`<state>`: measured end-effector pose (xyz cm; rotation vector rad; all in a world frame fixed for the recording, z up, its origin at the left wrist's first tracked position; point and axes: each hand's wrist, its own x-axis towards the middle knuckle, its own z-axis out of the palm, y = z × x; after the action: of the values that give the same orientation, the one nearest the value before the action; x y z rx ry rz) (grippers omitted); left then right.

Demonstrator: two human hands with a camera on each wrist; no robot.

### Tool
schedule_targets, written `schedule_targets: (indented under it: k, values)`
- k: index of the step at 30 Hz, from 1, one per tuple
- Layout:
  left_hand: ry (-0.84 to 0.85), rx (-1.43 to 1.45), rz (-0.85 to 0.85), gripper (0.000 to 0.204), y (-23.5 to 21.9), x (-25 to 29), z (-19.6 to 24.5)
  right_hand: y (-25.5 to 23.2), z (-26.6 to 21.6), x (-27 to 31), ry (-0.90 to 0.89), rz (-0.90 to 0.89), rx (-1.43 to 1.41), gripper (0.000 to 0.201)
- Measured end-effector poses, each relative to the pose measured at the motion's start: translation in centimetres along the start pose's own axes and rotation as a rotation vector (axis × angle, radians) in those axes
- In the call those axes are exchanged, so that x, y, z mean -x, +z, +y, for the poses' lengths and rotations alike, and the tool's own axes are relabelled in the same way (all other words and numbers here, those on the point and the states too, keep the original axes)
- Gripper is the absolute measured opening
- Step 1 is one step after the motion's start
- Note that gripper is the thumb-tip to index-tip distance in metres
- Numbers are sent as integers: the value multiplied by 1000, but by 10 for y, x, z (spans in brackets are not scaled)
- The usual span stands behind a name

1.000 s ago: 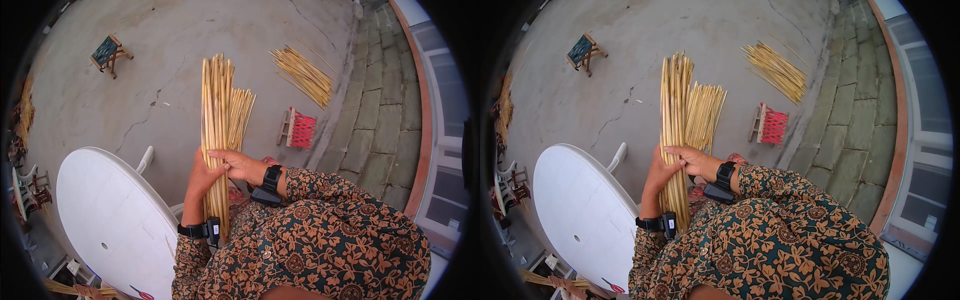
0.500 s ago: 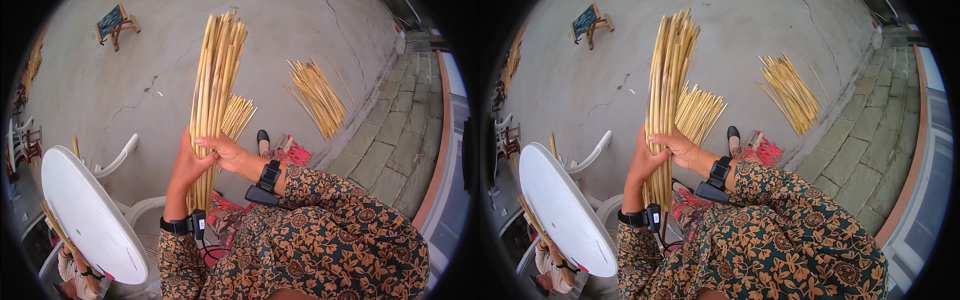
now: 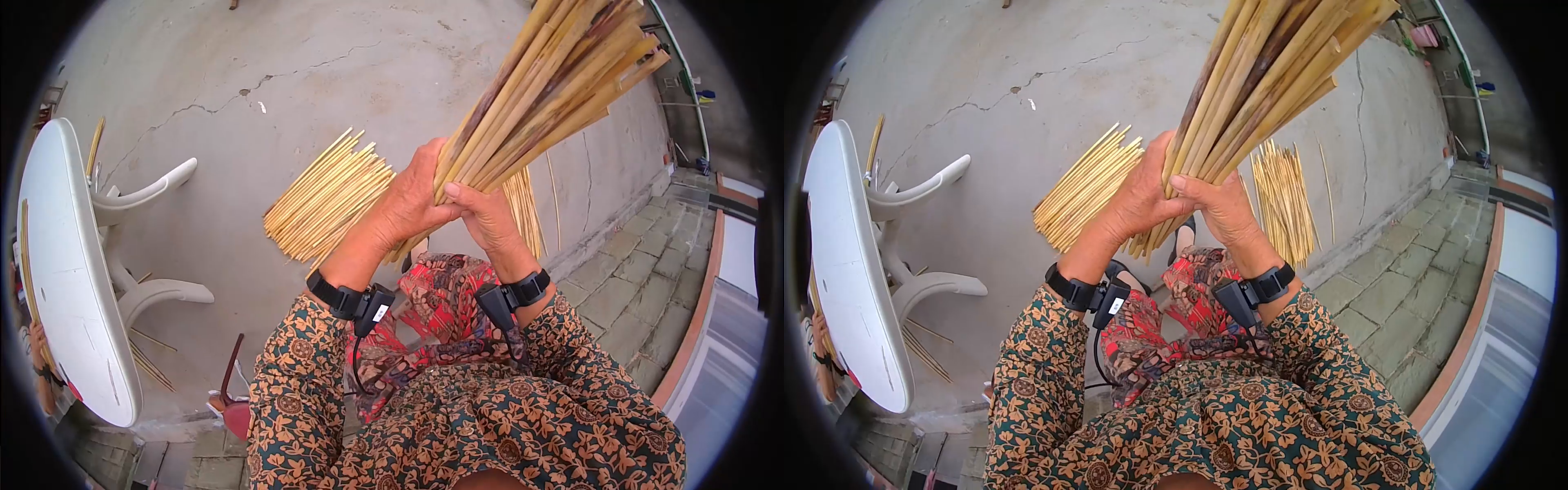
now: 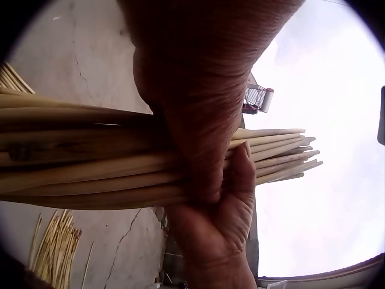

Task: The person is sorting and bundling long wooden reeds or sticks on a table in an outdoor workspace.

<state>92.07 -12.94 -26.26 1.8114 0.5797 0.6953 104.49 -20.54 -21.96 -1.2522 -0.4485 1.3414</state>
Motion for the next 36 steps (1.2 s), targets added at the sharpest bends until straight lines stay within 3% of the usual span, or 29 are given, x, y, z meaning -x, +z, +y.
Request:
schedule_targets:
  k: [3, 6, 10, 13, 18, 20, 21, 22, 23, 25, 26, 30, 31, 34, 36]
  values:
    - [59, -145, 96, 89, 25, 5, -31, -34, 26, -15, 27, -6, 72, 53]
    - [89, -132, 111, 86, 54, -6, -65, -69, 47, -37, -7, -31, 82, 51]
    - [127, -9, 122, 80, 111, -46, -134, -152, 81, -97, -96, -51, 96, 54]
    - [164, -33, 173, 79, 159, -87, -212, -214, 103, -153, -139, -72, 113, 51]
    - [401, 15, 227, 79, 234, -124, -337, -314, 177, -225, -227, -131, 171, 47]
    - [436, -36, 210, 77, 263, -118, -391, -350, 229, -247, -262, -127, 317, 63]
    - [198, -48, 64, 75, 272, -111, -407, -372, 265, -259, -265, -109, 396, 74]
    - [158, -45, 97, 74, 295, -99, -442, -389, 295, -266, -272, -76, 468, 86]
    - [117, -43, 131, 73, 329, -84, -489, -400, 316, -269, -71, -124, 510, 99]
    - [69, 6, 164, 72, 360, -71, -535, -418, 358, -278, -57, -98, 513, 77]
    - [61, 52, 164, 72, 365, -68, -546, -427, 372, -281, -50, -85, 514, 66]
    - [7, 31, 197, 82, 372, -58, -545, -437, 374, -290, -68, -183, 453, 62]
    - [30, 7, 316, 81, 377, -49, -532, -434, 367, -282, -87, -217, 417, 61]
    - [224, -177, 299, 82, 340, -62, -485, -421, 321, -279, -214, -370, 430, 54]
    - [233, -212, 245, 80, 344, -42, -447, -417, 318, -231, -368, -227, 336, 51]
